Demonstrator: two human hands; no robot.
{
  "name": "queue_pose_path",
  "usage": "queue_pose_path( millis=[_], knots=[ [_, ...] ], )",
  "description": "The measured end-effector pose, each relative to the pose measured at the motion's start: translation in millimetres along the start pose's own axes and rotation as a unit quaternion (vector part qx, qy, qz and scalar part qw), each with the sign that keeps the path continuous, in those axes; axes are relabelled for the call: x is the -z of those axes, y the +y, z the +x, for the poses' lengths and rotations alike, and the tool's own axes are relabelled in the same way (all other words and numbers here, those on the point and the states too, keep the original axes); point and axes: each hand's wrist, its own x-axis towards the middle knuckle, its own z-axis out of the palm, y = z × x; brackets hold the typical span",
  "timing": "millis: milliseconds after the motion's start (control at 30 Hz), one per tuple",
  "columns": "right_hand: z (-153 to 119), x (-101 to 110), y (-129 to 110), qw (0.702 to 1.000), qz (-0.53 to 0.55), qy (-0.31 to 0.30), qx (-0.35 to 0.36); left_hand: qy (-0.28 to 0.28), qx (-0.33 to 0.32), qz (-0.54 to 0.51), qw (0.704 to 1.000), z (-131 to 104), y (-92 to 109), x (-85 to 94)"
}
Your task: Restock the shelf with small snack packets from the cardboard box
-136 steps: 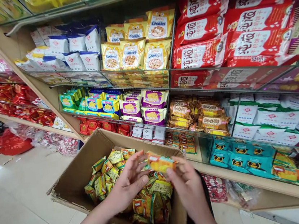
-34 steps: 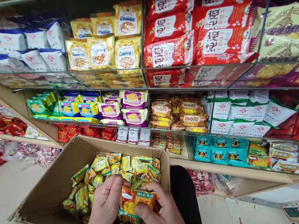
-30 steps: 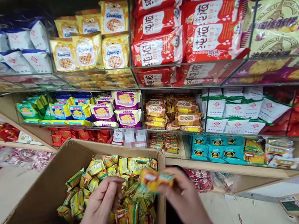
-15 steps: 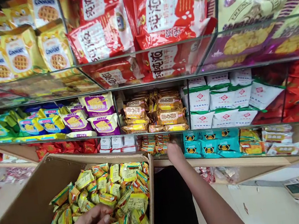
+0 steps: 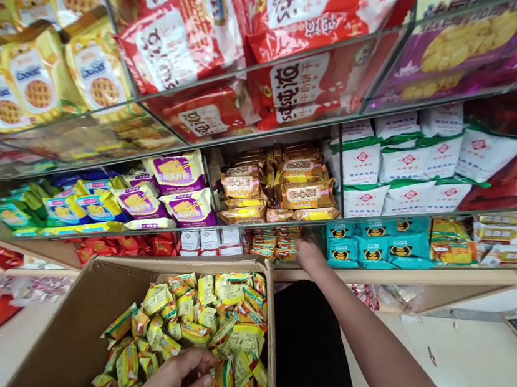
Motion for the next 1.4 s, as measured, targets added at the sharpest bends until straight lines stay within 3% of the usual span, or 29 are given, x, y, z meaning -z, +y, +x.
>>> queue_pose_path(
  millis=[133,200,233,300,333,433,533,700,800,867,933,1000,1100,1167,1267,1400],
  knots=[
    [-24,6,3,0.995,0.035,0.078,0.043,-0.044,-0.041,0.089,0.994,0,4,11.3],
    [-49,2,2,0.984,0.075,0.149,0.063,-0.061,-0.053,0.140,0.987,9,5,11.7],
    [-65,-4,0,0.973,0.112,0.190,0.070,-0.062,-0.069,0.155,0.984,17,5,9.3],
    [-99,-20,-4,0.923,0.245,0.287,0.080,-0.072,-0.109,0.177,0.975,34,5,-0.5],
    [-116,-30,-6,0.911,0.280,0.294,0.076,-0.077,-0.120,0.181,0.973,43,5,-6.9],
    [-153,-58,-12,0.920,0.286,0.248,0.106,-0.050,-0.108,0.171,0.978,64,5,-23.8],
    [-163,-64,-17,0.918,0.317,0.210,0.112,-0.023,-0.105,0.140,0.984,70,3,-24.8],
    [-173,-27,-37,0.864,0.442,0.240,0.010,0.013,-0.085,0.028,0.996,50,6,7.3],
    [-189,7,-69,0.855,0.457,0.242,0.046,-0.004,-0.060,-0.132,0.989,30,19,25.0],
    [-197,27,-95,0.870,0.444,0.177,0.122,-0.088,-0.046,-0.319,0.942,17,31,30.5],
    [-198,41,-119,0.883,0.416,0.106,0.189,-0.176,-0.043,-0.458,0.870,7,41,30.7],
    [-194,47,-135,0.894,0.390,0.085,0.204,-0.196,-0.049,-0.512,0.835,1,48,26.7],
    [-187,46,-142,0.898,0.389,0.136,0.156,-0.079,-0.060,-0.558,0.824,-2,51,14.5],
    [-186,41,-140,0.889,0.416,0.150,0.120,0.059,-0.073,-0.532,0.841,0,50,4.4],
    [-188,35,-139,0.878,0.455,0.123,0.086,0.249,-0.109,-0.418,0.867,7,44,-8.2],
    [-195,26,-145,0.854,0.505,0.116,0.043,0.356,-0.116,-0.311,0.874,12,39,-10.8]
  ],
)
